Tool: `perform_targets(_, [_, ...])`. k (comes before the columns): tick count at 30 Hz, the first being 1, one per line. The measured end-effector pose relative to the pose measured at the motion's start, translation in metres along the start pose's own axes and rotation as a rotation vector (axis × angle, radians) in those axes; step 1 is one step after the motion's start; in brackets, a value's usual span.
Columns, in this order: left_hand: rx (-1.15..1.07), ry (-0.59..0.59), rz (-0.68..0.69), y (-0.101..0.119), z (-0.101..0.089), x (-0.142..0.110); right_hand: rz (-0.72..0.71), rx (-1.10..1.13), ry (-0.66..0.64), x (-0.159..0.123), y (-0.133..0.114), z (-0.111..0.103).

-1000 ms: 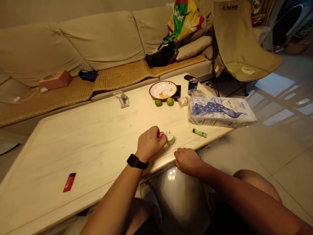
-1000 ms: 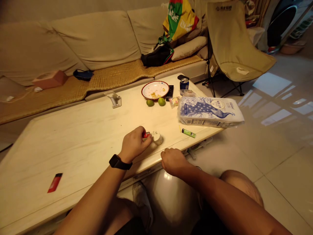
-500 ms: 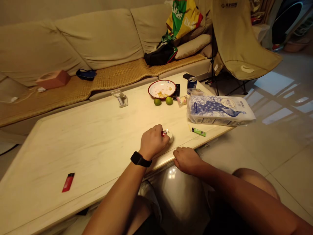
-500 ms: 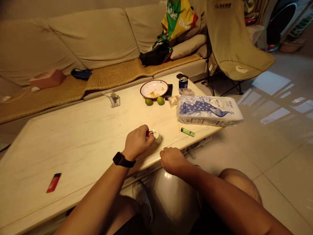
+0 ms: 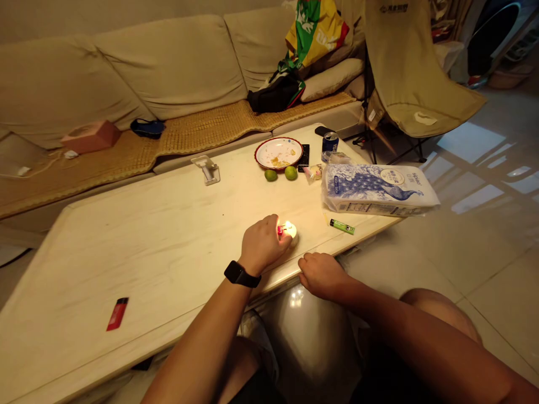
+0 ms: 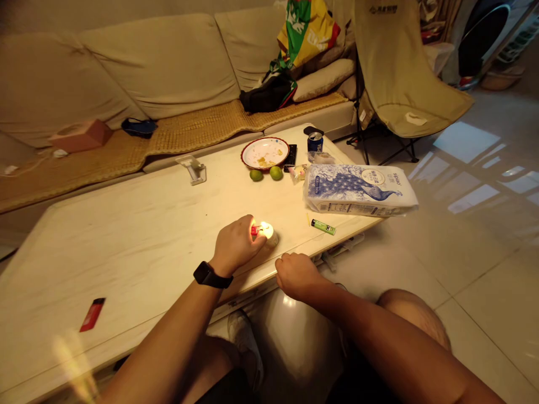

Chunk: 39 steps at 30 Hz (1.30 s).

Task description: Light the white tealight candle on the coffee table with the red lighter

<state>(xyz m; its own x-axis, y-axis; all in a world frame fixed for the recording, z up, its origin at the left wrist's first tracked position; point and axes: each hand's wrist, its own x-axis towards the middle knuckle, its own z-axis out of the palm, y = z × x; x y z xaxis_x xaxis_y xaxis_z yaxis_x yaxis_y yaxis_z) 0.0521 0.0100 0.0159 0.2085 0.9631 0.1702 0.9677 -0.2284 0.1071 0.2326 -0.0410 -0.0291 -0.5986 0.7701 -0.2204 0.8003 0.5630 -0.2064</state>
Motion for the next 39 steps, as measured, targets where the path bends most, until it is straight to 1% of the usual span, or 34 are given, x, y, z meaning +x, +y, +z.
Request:
perform_targets(7, [-0.053,0.023,-0.018,-0.005,0.001,-0.002,0.004,0.012,-0.02,0.0,0.0,0.0])
perform_targets(12, [-0.131,0.074,-0.035,-0.014,-0.002,-0.006,0.002,0.008,-0.01,0.0,0.0,0.0])
perform_targets(19, [-0.141,0.103,-0.054,-0.025,-0.005,-0.011,0.007,0.0,-0.012,0.001,0.0,-0.001])
perform_targets(27, [-0.128,0.107,-0.068,-0.026,-0.006,-0.011,0.003,-0.005,-0.005,0.001,0.0,-0.001])
perform_targets(34, [-0.134,0.094,-0.078,-0.027,-0.007,-0.011,0.011,0.001,-0.026,0.001,0.0,-0.001])
perform_targets(39, [-0.134,0.097,-0.075,-0.028,-0.006,-0.011,0.007,-0.005,-0.005,0.0,0.001,0.001])
